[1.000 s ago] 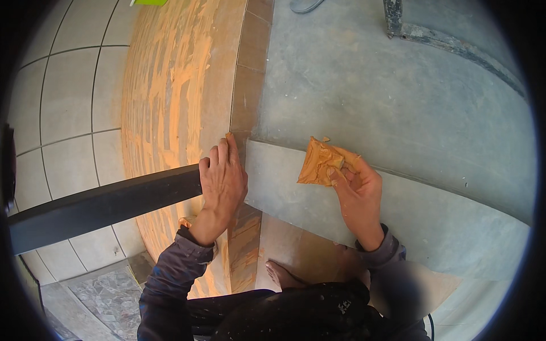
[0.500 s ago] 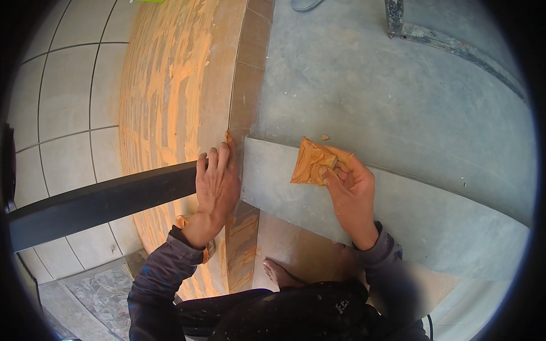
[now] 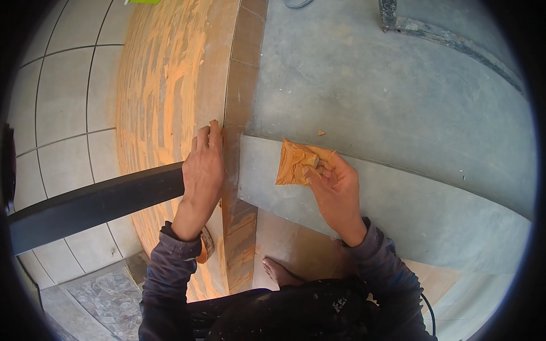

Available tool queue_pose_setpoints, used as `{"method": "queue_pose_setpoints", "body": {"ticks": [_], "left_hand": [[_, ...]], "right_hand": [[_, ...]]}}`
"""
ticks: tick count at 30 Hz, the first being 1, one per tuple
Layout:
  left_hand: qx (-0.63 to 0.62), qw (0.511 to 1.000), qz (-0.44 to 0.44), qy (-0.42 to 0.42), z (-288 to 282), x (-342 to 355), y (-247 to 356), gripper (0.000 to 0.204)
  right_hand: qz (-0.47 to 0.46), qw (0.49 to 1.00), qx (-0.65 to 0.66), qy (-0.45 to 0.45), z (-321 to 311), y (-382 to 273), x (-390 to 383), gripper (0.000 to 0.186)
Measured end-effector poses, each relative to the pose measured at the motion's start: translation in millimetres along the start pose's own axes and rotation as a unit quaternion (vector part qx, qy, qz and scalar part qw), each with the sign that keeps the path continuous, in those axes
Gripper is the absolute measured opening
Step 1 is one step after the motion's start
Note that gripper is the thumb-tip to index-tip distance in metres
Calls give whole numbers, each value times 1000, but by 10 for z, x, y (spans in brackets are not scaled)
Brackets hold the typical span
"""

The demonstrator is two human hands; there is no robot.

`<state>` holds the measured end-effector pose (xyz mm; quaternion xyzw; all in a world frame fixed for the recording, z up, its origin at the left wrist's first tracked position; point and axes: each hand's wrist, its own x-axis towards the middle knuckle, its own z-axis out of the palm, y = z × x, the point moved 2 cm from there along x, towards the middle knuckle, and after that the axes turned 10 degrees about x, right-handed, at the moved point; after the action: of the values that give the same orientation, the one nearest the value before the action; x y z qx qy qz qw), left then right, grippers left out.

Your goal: The person applies a brown grout mixture to the gaps between floor tiles using a small rectangular tool and their hands, smoothing the material along the tile edges and corners.

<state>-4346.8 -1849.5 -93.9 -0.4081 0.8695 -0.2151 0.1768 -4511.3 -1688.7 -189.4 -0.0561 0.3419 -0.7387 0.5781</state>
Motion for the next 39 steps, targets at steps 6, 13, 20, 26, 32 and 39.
{"method": "queue_pose_setpoints", "body": {"ticks": [6, 13, 20, 26, 32, 39], "left_hand": [[-105, 988, 7, -113, -25, 239, 92, 55], [-96, 988, 79, -95, 3, 326, 443, 54], [73, 982, 157, -73, 57, 255, 587, 44], [161, 966, 194, -60, 192, 181, 565, 47], [157, 968, 192, -42, 286, 137, 571, 53], [206, 954, 207, -62, 356, 59, 636, 50]], "right_hand": [[16, 1000, 24, 4, -346, -64, 100, 34], [-7, 999, 24, 26, -720, -179, 193, 31], [0, 999, 31, 23, -807, -152, 265, 32], [4, 999, 42, 24, -793, -120, 304, 32], [8, 999, 39, 23, -813, -97, 337, 31], [-1, 999, 47, 23, -875, -41, 359, 31]]}}
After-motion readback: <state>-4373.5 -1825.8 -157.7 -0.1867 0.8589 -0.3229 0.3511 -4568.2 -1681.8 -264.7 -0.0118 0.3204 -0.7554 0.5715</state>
